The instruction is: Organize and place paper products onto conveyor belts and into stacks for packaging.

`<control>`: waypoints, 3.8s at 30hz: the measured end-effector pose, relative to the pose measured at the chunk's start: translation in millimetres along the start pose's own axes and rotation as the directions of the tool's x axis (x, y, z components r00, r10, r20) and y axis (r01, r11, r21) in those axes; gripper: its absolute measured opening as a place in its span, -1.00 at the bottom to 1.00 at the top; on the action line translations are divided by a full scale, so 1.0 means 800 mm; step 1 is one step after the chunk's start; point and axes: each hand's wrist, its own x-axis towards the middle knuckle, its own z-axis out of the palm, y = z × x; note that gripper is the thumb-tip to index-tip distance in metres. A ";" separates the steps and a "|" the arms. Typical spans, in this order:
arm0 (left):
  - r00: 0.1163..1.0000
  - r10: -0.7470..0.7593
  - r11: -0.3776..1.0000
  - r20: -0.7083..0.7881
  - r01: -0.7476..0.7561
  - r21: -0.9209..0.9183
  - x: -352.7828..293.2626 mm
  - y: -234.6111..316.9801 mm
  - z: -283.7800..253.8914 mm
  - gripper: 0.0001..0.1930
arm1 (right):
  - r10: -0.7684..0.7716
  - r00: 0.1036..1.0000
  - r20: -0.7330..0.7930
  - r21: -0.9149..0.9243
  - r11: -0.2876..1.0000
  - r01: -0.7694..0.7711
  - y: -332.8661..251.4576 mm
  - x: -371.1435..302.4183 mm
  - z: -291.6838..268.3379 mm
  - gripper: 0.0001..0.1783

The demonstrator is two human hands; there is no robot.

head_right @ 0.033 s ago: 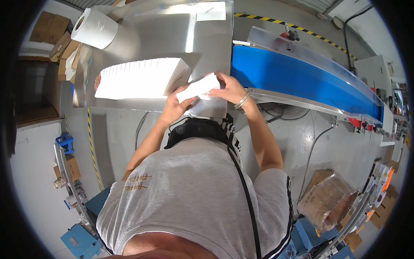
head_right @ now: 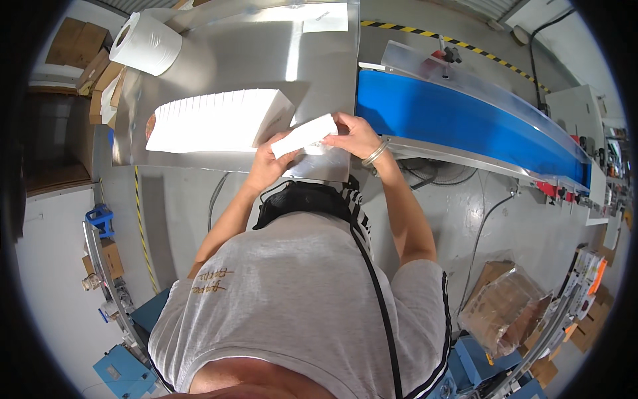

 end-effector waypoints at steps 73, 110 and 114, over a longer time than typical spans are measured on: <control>0.998 0.029 0.990 -0.057 -0.037 -0.134 0.025 0.009 -0.009 -0.56 | -0.185 0.969 -0.165 -0.089 0.981 0.173 -0.028 0.009 0.017 -0.57; 0.762 0.538 0.545 -0.360 0.012 0.838 0.013 0.048 -0.023 -0.53 | 0.078 0.985 -0.156 0.059 0.996 -0.069 -0.005 0.099 0.081 -0.41; 0.750 0.565 0.545 -0.343 -0.027 0.838 0.014 0.041 -0.027 -0.60 | 0.005 0.968 -0.249 -0.176 0.983 -0.051 -0.024 0.102 0.072 -0.46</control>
